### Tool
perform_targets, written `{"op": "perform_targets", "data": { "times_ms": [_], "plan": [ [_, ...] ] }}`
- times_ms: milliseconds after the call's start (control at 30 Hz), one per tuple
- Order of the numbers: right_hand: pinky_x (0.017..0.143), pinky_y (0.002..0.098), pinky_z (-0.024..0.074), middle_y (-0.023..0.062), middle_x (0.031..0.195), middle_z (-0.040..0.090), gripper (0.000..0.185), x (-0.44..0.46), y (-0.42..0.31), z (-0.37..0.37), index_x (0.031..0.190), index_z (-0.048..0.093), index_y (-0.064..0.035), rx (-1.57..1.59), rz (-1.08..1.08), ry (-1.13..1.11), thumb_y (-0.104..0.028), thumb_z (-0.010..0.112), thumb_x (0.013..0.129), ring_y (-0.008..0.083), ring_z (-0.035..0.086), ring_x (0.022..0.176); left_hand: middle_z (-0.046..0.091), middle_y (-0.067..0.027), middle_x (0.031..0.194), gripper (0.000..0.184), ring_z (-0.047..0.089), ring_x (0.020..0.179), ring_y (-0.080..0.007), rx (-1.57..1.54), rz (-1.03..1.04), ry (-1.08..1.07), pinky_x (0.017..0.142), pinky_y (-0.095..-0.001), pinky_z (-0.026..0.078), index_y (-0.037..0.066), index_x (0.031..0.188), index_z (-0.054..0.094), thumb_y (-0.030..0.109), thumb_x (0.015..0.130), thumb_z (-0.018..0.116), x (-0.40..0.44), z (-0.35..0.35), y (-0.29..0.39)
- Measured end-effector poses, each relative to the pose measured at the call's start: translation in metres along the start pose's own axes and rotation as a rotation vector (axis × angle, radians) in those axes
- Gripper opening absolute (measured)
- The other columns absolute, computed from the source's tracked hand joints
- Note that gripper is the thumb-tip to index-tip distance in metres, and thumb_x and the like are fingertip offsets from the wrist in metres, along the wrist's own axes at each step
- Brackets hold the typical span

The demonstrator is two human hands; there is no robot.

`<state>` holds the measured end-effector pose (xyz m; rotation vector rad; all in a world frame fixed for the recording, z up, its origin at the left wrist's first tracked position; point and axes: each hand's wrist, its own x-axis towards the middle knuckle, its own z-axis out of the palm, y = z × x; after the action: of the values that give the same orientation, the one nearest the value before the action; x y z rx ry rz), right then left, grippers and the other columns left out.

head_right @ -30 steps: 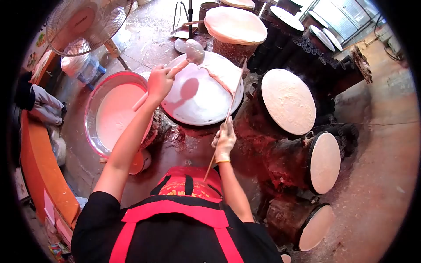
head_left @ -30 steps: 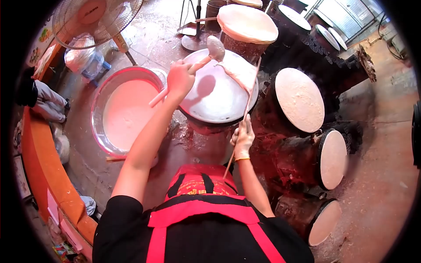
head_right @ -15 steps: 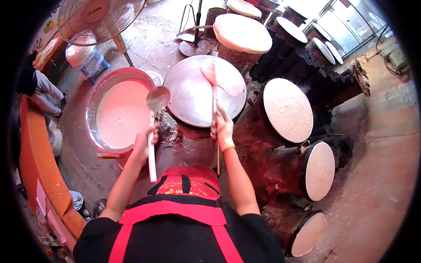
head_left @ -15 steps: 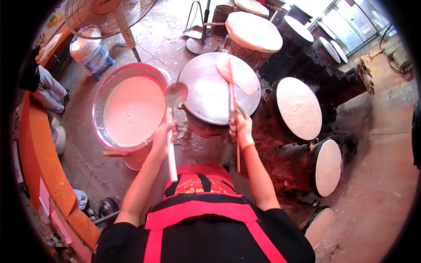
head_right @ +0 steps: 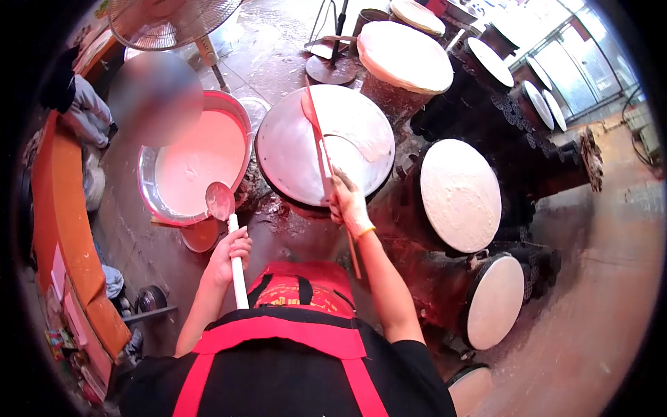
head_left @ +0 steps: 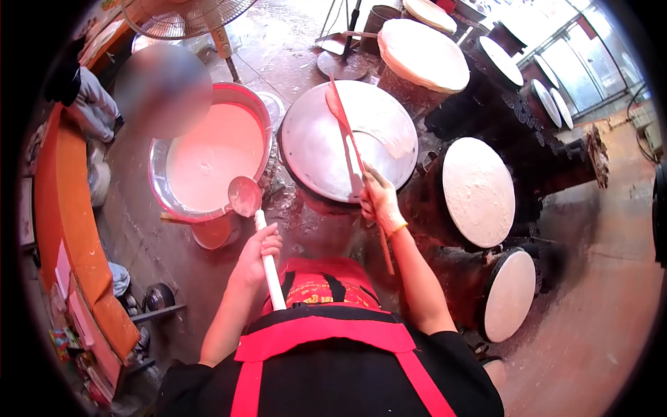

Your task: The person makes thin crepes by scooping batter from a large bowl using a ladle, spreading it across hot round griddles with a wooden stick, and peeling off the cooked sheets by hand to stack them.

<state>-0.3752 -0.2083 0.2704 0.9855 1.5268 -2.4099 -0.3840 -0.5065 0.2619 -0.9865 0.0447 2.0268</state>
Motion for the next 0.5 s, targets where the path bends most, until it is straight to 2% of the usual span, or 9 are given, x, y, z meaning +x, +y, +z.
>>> {"op": "perform_targets", "data": {
  "times_ms": [67,100,133,200,267,333,367,467,500],
  "plan": [
    [0.030,0.0250,0.0258,-0.0033,0.054,0.038,0.038,-0.007,0.002,-0.027,0.131,0.051,-0.0225,-0.055,-0.058,0.077,-0.028,0.054,0.093,0.0074,0.031,0.034,0.039,0.0022,0.057,0.019,0.040,0.043,-0.0045,-0.032,0.026,0.073,0.035,-0.0164,0.033,0.004,0.077,0.046,0.012,0.093,0.052,0.003,-0.006,-0.005],
    [0.030,0.0249,0.0259,-0.0035,0.053,0.038,0.038,-0.006,0.009,-0.040,0.131,0.051,-0.0222,-0.057,-0.128,0.172,-0.027,0.054,0.093,0.0073,0.031,0.034,0.042,0.0012,0.057,0.019,0.042,0.045,-0.0060,-0.058,0.015,0.033,0.037,-0.0173,0.036,0.004,0.076,0.047,0.012,0.091,0.055,0.005,-0.017,-0.005],
    [0.030,0.0247,0.0260,-0.0036,0.053,0.039,0.038,-0.001,0.014,-0.050,0.131,0.052,-0.0218,-0.057,-0.198,0.265,-0.026,0.054,0.093,0.0072,0.032,0.034,0.043,0.0007,0.058,0.018,0.043,0.046,-0.0068,-0.020,0.087,0.080,0.039,-0.0176,0.037,0.004,0.076,0.048,0.011,0.090,0.056,0.006,-0.018,-0.011],
    [0.030,0.0246,0.0253,-0.0030,0.052,0.037,0.037,0.012,0.017,-0.066,0.130,0.051,-0.0196,-0.018,-0.242,0.293,-0.026,0.054,0.094,0.0075,0.030,0.034,0.045,-0.0003,0.059,0.018,0.045,0.048,-0.0083,0.055,0.230,0.185,0.041,-0.0182,0.040,0.003,0.075,0.049,0.010,0.089,0.058,0.005,-0.020,-0.025],
    [0.031,0.0238,0.0278,-0.0036,0.053,0.039,0.038,0.037,0.012,-0.070,0.131,0.050,-0.0209,-0.194,-0.235,0.183,-0.025,0.053,0.094,0.0076,0.031,0.034,0.047,-0.0021,0.061,0.016,0.048,0.053,-0.0114,0.071,0.334,0.198,0.046,-0.0214,0.043,0.003,0.074,0.051,0.008,0.085,0.061,0.009,-0.034,-0.037],
    [0.031,0.0240,0.0295,-0.0038,0.053,0.039,0.038,0.050,0.000,-0.057,0.131,0.051,-0.0208,-0.228,-0.175,0.034,-0.026,0.054,0.093,0.0076,0.032,0.035,0.046,-0.0021,0.062,0.015,0.048,0.056,-0.0123,0.019,0.407,0.218,0.048,-0.0228,0.043,0.003,0.075,0.050,0.005,0.084,0.061,0.012,-0.040,-0.053],
    [0.032,0.0248,0.0301,-0.0038,0.054,0.039,0.039,0.058,-0.004,-0.054,0.131,0.051,-0.0206,-0.226,-0.145,-0.018,-0.027,0.054,0.093,0.0075,0.034,0.037,0.049,-0.0032,0.064,0.013,0.051,0.060,-0.0151,0.045,0.438,0.235,0.053,-0.0257,0.046,0.003,0.075,0.051,0.005,0.082,0.061,0.013,-0.043,-0.060],
    [0.033,0.0241,0.0285,-0.0039,0.054,0.038,0.040,0.052,-0.015,-0.053,0.132,0.050,-0.0203,-0.316,-0.091,-0.191,-0.029,0.054,0.093,0.0074,0.033,0.037,0.053,-0.0055,0.067,0.012,0.054,0.063,-0.0181,-0.012,0.518,0.325,0.058,-0.0278,0.048,0.003,0.076,0.052,0.006,0.081,0.062,0.017,-0.047,-0.083],
    [0.033,0.0238,0.0279,-0.0038,0.055,0.039,0.039,0.039,-0.025,-0.056,0.131,0.051,-0.0187,-0.292,-0.037,-0.244,-0.027,0.054,0.093,0.0072,0.032,0.037,0.057,-0.0091,0.075,0.012,0.058,0.072,-0.0216,0.016,0.510,0.301,0.065,-0.0301,0.051,0.003,0.076,0.052,0.006,0.080,0.063,0.020,-0.061,-0.084]
  ]
}}
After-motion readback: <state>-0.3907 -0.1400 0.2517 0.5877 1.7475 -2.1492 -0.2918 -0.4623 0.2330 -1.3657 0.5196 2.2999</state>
